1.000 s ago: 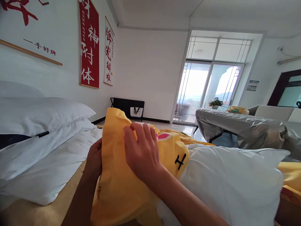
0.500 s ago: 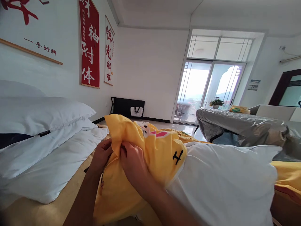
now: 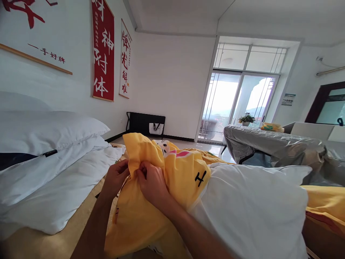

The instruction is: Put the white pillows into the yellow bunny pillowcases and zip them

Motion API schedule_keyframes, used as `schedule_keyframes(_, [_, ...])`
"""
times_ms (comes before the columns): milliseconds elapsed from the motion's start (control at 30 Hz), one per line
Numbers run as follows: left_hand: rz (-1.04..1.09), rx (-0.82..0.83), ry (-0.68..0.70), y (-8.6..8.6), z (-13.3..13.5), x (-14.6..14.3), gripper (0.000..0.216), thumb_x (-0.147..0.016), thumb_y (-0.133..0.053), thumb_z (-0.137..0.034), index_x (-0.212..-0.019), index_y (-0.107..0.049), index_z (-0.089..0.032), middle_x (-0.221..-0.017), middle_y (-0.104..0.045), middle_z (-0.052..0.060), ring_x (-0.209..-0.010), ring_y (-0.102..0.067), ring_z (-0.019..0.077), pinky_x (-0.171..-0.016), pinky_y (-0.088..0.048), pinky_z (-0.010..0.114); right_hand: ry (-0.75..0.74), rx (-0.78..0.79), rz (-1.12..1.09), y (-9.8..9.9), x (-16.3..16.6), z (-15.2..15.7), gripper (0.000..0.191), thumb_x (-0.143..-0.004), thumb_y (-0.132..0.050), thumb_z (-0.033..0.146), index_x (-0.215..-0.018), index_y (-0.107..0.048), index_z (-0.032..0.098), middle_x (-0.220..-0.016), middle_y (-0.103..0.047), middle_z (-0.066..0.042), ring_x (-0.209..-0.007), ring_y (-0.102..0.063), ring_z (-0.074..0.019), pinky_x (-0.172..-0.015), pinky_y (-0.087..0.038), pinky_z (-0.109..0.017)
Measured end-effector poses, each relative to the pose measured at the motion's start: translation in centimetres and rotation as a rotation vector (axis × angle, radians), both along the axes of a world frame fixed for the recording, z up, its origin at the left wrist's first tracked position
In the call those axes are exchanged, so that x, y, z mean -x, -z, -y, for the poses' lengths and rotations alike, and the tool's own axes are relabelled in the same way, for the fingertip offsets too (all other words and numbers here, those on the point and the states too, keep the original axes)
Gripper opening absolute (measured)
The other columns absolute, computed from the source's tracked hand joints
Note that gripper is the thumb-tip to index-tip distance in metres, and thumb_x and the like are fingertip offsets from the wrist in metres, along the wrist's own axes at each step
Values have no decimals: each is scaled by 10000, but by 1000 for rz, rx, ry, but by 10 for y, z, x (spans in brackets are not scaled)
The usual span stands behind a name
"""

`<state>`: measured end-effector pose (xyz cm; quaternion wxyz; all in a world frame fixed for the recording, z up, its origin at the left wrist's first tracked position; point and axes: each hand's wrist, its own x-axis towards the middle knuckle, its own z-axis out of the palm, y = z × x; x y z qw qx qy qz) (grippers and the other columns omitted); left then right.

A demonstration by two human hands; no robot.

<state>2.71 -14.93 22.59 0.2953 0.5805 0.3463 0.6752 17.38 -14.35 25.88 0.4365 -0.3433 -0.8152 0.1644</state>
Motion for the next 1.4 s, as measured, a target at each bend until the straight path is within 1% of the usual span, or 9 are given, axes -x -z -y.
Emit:
schedule_keyframes(133, [0,-42,-81,0,1,10,201,-737,-667,-346,-767,-635,-149,-718,-623,9,-693,-559,144,-636,-449,223,-7,-48,55,1,-2,-1,143,-838,-480,230,-701,-496,189,-656,-568,10,-593,-483,-118,-555,-334,-230])
schedule_keyframes(333, [-115,-202,-380,3,-1,10,210,-863,-528,-372,-813,-562,-171,-770,-587,11,-720,-547,134,-661,-441,220,13,-120,153,2,5,0,87,-840,-453,180,-761,-485,197,-713,-590,-3,-615,-487,-133,-558,-297,-242])
schedule_keyframes(433, [-99,-194,-453,6,-5,4,226,-889,-486,-394,-876,-552,-178,-804,-601,21,-707,-552,130,-631,-436,215,8,-119,146,-2,8,-2,89,-829,-472,174,-743,-484,196,-693,-580,5,-589,-463,-122,-546,-285,-235])
schedule_keyframes(633, [132,-74,-232,8,-6,5,230,-857,-538,-421,-864,-526,-192,-565,-504,-54,-454,-394,65,-426,-303,158,-76,-19,82,-13,3,-6,103,-819,-531,183,-718,-546,194,-656,-592,19,-597,-493,-111,-583,-345,-213])
schedule_keyframes(800, [304,23,-61,7,-9,8,279,-779,-638,-437,-842,-525,-191,-460,-432,-90,-413,-402,63,-402,-302,145,137,-23,71,-9,0,-1,103,-830,-546,208,-750,-609,197,-743,-669,-16,-676,-560,-142,-618,-361,-234])
schedule_keyframes(967, [196,31,-35,4,-5,-1,271,-754,-650,-401,-849,-546,-169,-554,-563,-47,-472,-496,89,-432,-353,164,147,-9,123,3,6,-4,64,-795,-571,199,-755,-622,194,-712,-664,-15,-636,-542,-137,-587,-330,-231])
schedule_keyframes(1100, [91,-60,-69,5,-2,-3,211,-771,-626,-326,-882,-580,-152,-691,-636,-4,-601,-575,124,-523,-431,191,142,17,187,5,10,-6,99,-771,-577,208,-675,-576,186,-647,-615,1,-579,-474,-113,-548,-283,-223])
schedule_keyframes(1233, [-43,-161,-161,6,0,5,196,-852,-538,-332,-900,-592,-150,-803,-643,26,-717,-593,146,-620,-465,219,125,-45,274,0,8,-3,97,-787,-552,224,-700,-547,182,-661,-595,-6,-579,-439,-110,-540,-249,-228])
schedule_keyframes(1400, [-80,-182,-269,8,-1,11,179,-867,-507,-333,-883,-567,-165,-758,-617,13,-637,-545,130,-556,-426,209,80,-58,251,-10,6,2,181,-776,-560,220,-627,-463,187,-607,-530,24,-555,-385,-92,-524,-240,-220])
